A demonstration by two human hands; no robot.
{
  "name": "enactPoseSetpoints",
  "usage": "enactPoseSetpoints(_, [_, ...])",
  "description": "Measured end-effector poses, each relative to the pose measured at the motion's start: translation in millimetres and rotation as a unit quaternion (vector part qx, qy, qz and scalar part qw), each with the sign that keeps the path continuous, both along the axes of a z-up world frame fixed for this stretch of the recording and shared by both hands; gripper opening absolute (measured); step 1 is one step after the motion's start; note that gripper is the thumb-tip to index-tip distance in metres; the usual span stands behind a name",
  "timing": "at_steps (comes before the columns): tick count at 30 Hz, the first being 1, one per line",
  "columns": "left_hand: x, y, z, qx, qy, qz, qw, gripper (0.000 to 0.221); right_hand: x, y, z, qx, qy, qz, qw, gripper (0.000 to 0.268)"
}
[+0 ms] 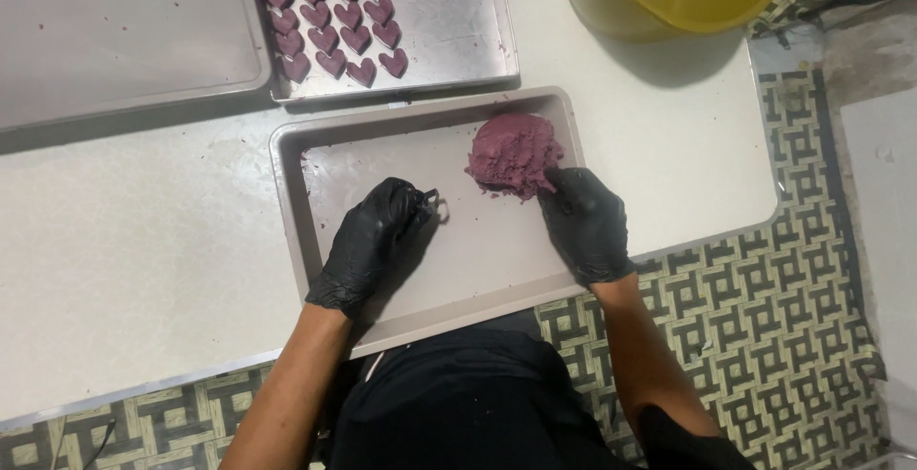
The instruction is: Using a heart-shaped cutter to create shapes from a purple paste and arranging them on a tray.
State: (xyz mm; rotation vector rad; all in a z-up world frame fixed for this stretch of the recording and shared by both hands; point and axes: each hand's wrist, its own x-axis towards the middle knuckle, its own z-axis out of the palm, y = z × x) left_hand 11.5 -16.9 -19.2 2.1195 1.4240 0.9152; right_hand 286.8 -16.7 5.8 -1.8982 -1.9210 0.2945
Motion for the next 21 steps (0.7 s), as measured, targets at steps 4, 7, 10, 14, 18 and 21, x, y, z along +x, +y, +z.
enactPoseSetpoints(4, [0,1,4,-0.007,-0.014,0.005,1.0,0.009,-8,0,15,0.015,0.019,-0.003,1.0,0.02])
enactPoseSetpoints(7, [0,1,1,-0.002,-0.02,-0.006,1.0,0.006,-23,-1,28,0.037,0.038,-0.006,0.999,0.026])
enactPoseSetpoints(10, [4,0,9,-0.001,-0.023,-0.016,1.0,0.006,-23,2,21,0.075,0.016,0.004,0.997,0.026])
enactPoseSetpoints(14, [8,0,26,-0.027,-0.053,-0.025,0.998,0.004,-7,0,-4,0.104,-0.022,0.024,0.994,0.019])
enactPoseSetpoints(18, [10,-1,25,-0.018,-0.048,-0.006,0.999,0.007,-3,-5,-11,0.074,0.024,0.007,0.997,0.019])
enactPoseSetpoints(21, [13,-4,31,-0.026,-0.056,0.009,0.998,0.007,-6,-8,-3,0.047,-0.006,0.013,0.999,0.015])
